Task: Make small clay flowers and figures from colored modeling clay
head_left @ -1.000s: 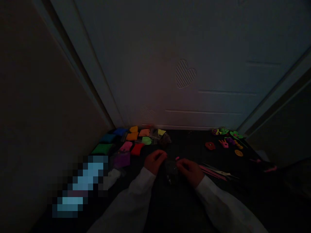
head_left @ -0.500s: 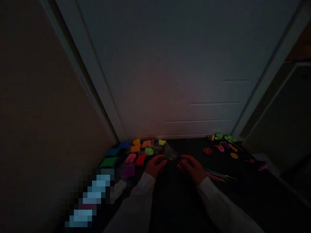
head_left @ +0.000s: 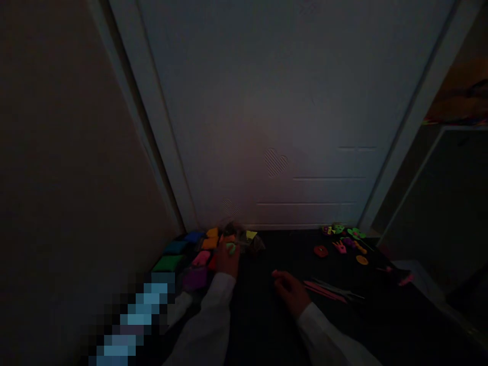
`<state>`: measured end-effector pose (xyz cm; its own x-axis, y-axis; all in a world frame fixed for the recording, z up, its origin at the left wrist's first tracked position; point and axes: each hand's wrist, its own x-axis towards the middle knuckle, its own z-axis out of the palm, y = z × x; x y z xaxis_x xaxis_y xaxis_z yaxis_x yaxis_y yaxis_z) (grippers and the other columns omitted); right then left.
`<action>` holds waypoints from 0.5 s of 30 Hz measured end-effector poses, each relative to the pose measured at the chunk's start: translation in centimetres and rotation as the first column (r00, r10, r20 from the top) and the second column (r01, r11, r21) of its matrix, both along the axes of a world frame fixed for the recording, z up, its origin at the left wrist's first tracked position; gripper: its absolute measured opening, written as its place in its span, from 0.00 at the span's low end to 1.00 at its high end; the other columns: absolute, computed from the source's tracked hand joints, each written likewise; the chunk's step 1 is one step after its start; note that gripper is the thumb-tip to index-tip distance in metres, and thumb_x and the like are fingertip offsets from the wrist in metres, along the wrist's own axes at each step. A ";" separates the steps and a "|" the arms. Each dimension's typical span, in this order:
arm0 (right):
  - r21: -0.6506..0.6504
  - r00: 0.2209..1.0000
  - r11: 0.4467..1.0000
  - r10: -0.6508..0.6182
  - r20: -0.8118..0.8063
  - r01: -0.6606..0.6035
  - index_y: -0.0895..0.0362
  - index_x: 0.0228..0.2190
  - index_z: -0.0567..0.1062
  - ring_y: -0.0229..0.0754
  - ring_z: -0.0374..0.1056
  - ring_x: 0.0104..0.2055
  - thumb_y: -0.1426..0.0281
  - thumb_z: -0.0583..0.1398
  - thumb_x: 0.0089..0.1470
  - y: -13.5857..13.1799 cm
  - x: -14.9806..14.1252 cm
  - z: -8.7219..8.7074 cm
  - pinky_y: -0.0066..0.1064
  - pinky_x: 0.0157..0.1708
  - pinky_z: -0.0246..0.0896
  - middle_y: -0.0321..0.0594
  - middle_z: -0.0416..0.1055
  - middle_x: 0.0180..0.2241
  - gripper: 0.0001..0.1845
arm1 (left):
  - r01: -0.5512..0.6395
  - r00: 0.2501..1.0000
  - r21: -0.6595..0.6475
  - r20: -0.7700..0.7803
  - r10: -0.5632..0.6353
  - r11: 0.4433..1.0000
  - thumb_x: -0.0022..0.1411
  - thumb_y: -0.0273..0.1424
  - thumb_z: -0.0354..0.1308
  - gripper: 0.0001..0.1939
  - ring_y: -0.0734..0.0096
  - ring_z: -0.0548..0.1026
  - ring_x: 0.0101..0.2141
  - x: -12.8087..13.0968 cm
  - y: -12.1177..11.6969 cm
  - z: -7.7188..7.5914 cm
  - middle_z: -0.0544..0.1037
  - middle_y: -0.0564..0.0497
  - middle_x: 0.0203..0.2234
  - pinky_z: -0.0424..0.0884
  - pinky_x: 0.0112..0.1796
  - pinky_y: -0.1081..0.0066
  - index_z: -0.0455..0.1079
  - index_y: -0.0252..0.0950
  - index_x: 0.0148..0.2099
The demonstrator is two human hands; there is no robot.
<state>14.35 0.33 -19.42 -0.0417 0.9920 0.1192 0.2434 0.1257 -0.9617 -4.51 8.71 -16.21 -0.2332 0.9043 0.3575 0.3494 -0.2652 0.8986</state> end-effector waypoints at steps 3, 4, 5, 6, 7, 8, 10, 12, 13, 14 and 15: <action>0.018 0.999 1.000 0.000 0.052 0.000 0.56 0.34 0.71 0.37 0.62 0.27 0.62 0.54 0.45 -0.3 0.0 0.4 0.29 0.28 0.57 0.35 0.66 0.23 0.15 | 0.113 0.975 -0.003 -0.193 -0.111 0.994 0.48 0.34 0.54 0.12 0.64 0.71 0.37 1.2 -1.4 -1.2 0.74 0.46 0.34 0.66 0.41 0.62 0.69 0.36 0.37; 0.023 0.996 1.000 -0.001 0.085 -0.001 0.56 0.33 0.72 0.38 0.63 0.27 0.62 0.54 0.45 -0.4 -0.1 0.5 0.30 0.28 0.57 0.35 0.67 0.23 0.14 | 0.148 0.957 -0.004 -0.252 -0.145 0.989 0.48 0.34 0.54 0.11 0.64 0.71 0.38 1.5 -1.8 -1.5 0.74 0.47 0.34 0.65 0.42 0.62 0.70 0.36 0.36; 0.028 0.993 1.000 -0.002 0.119 -0.002 0.56 0.32 0.72 0.38 0.63 0.28 0.63 0.54 0.46 -0.6 -0.2 0.7 0.30 0.29 0.57 0.35 0.67 0.23 0.13 | 0.179 0.936 -0.008 -0.307 -0.173 0.984 0.48 0.34 0.54 0.10 0.64 0.71 0.37 1.7 -2.2 -1.7 0.75 0.47 0.33 0.64 0.42 0.62 0.71 0.37 0.34; 0.033 0.988 0.999 0.001 0.151 -0.006 0.56 0.32 0.72 0.39 0.64 0.29 0.63 0.53 0.46 -0.7 -0.3 0.9 0.31 0.30 0.57 0.36 0.68 0.24 0.13 | 0.204 0.914 -0.014 -0.356 -0.196 0.979 0.48 0.34 0.54 0.10 0.63 0.71 0.37 1.8 -2.4 -1.8 0.75 0.47 0.31 0.64 0.42 0.62 0.71 0.37 0.33; 0.042 0.984 0.999 0.009 0.179 -0.017 0.55 0.31 0.72 0.39 0.64 0.30 0.64 0.53 0.47 -0.9 -0.4 1.0 0.32 0.32 0.57 0.37 0.69 0.25 0.13 | 0.223 0.893 -0.020 -0.397 -0.213 0.975 0.49 0.34 0.53 0.09 0.63 0.71 0.36 1.8 -2.5 -1.9 0.75 0.47 0.31 0.64 0.41 0.62 0.71 0.38 0.32; 0.057 0.980 0.998 0.017 0.199 -0.029 0.55 0.31 0.73 0.40 0.65 0.31 0.65 0.52 0.47 -1.1 -0.6 1.1 0.32 0.33 0.57 0.38 0.70 0.27 0.12 | 0.237 0.873 -0.025 -0.433 -0.224 0.971 0.49 0.34 0.53 0.09 0.62 0.71 0.35 1.8 -2.6 -1.9 0.75 0.47 0.30 0.65 0.40 0.61 0.72 0.38 0.32; 0.105 0.975 0.993 0.021 0.220 -0.045 0.56 0.32 0.73 0.41 0.65 0.33 0.66 0.51 0.48 -1.4 -0.7 1.4 0.33 0.35 0.58 0.40 0.71 0.30 0.12 | 0.249 0.843 -0.029 -0.485 -0.231 0.968 0.51 0.34 0.51 0.11 0.62 0.70 0.35 1.7 -2.5 -2.1 0.75 0.46 0.30 0.64 0.40 0.61 0.71 0.37 0.32; 0.159 0.973 0.986 0.016 0.232 -0.054 0.55 0.33 0.72 0.41 0.65 0.35 0.67 0.52 0.48 -1.8 -0.5 1.9 0.33 0.36 0.58 0.41 0.71 0.32 0.12 | 0.248 0.826 -0.025 -0.517 -0.225 0.968 0.52 0.34 0.49 0.12 0.61 0.70 0.36 1.6 -2.2 -2.3 0.75 0.44 0.31 0.64 0.41 0.60 0.71 0.36 0.33; 0.183 0.972 0.982 0.006 0.235 -0.050 0.55 0.33 0.72 0.41 0.65 0.35 0.68 0.52 0.48 -2.1 -0.1 2.3 0.33 0.37 0.58 0.40 0.71 0.32 0.12 | 0.249 0.817 -0.022 -0.533 -0.222 0.968 0.53 0.34 0.48 0.12 0.61 0.70 0.37 1.5 -2.1 -2.4 0.75 0.44 0.32 0.63 0.41 0.60 0.71 0.35 0.34; 0.202 0.971 0.978 -0.006 0.237 -0.044 0.54 0.34 0.72 0.41 0.65 0.36 0.68 0.52 0.48 -2.4 0.5 2.8 0.33 0.37 0.58 0.40 0.71 0.32 0.12 | 0.250 0.807 -0.017 -0.549 -0.218 0.968 0.53 0.34 0.48 0.12 0.62 0.69 0.37 1.5 -2.0 -2.6 0.75 0.45 0.32 0.63 0.42 0.60 0.70 0.36 0.34; 0.217 0.971 0.976 -0.028 0.237 -0.025 0.54 0.34 0.72 0.40 0.65 0.36 0.68 0.52 0.48 -2.7 1.3 3.3 0.33 0.37 0.59 0.40 0.70 0.33 0.12 | 0.248 0.789 -0.003 -0.579 -0.204 0.969 0.53 0.34 0.47 0.12 0.63 0.70 0.37 1.4 -1.8 -2.7 0.75 0.45 0.32 0.64 0.41 0.62 0.70 0.36 0.34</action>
